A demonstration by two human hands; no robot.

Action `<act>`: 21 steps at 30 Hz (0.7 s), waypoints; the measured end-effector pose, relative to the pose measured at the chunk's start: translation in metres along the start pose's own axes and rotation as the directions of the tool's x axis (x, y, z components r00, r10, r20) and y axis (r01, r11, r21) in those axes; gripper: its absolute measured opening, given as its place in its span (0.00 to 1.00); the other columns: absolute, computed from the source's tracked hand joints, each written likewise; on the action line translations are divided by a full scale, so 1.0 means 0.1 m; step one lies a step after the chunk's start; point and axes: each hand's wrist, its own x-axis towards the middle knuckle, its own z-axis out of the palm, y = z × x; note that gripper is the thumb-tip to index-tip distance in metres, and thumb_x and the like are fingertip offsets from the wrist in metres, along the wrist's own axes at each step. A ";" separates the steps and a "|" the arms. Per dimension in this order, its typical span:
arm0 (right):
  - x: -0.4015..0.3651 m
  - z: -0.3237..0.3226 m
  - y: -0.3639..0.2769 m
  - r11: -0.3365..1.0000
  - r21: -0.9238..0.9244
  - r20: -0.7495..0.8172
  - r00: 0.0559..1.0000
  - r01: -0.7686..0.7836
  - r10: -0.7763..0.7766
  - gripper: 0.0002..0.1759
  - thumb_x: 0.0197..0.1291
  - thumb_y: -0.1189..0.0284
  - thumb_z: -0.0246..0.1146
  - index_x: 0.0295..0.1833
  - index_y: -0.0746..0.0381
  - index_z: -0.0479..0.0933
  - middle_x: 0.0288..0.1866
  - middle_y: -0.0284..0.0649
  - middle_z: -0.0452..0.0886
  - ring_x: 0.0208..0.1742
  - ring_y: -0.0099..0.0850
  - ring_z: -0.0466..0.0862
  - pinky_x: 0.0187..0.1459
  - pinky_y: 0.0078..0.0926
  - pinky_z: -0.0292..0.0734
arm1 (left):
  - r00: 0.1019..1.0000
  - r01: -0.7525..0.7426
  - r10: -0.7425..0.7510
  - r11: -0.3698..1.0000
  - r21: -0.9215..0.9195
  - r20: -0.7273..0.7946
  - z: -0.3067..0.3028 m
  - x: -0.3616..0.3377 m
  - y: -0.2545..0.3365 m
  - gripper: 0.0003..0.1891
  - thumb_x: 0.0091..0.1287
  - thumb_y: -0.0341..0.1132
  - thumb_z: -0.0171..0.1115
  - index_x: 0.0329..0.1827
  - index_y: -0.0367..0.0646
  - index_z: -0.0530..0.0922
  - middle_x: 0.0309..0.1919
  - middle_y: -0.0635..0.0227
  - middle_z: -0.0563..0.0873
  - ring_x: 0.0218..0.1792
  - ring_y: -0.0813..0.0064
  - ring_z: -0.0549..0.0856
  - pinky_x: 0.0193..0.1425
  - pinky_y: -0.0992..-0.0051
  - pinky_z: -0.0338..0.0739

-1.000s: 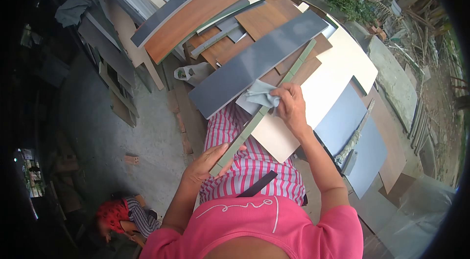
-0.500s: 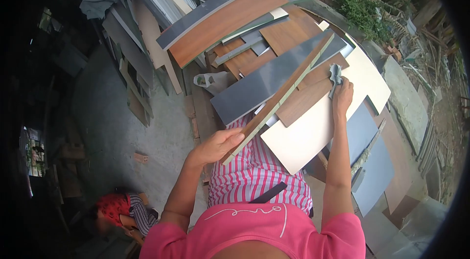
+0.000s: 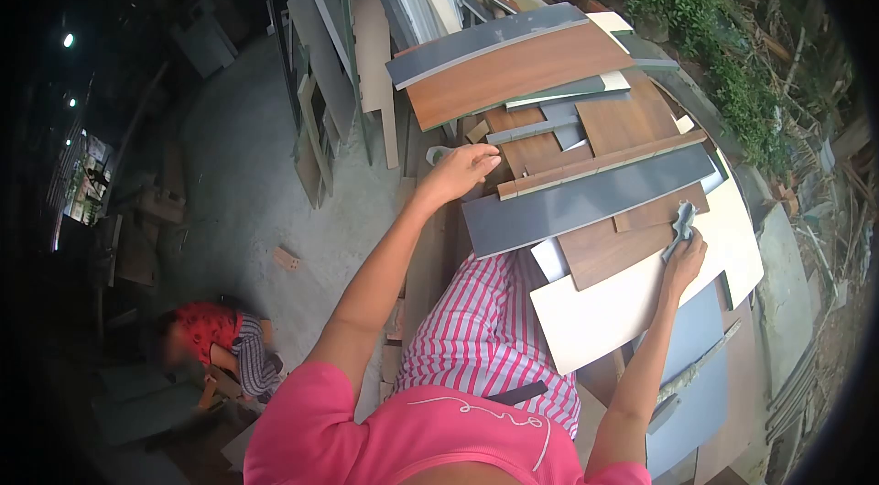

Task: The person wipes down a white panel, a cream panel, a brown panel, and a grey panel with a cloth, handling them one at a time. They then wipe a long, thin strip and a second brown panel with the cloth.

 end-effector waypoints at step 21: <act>0.01 0.00 0.02 0.997 -0.073 0.025 0.999 0.029 -0.028 0.19 0.60 0.74 0.46 0.55 0.63 0.73 0.47 0.47 0.74 0.47 0.43 0.75 0.52 0.37 0.68 | 0.596 0.231 -0.790 0.340 -0.912 -0.144 -1.28 1.32 -2.04 0.31 0.68 0.59 0.48 0.57 0.37 0.69 0.46 0.56 0.77 0.44 0.51 0.81 0.47 0.54 0.76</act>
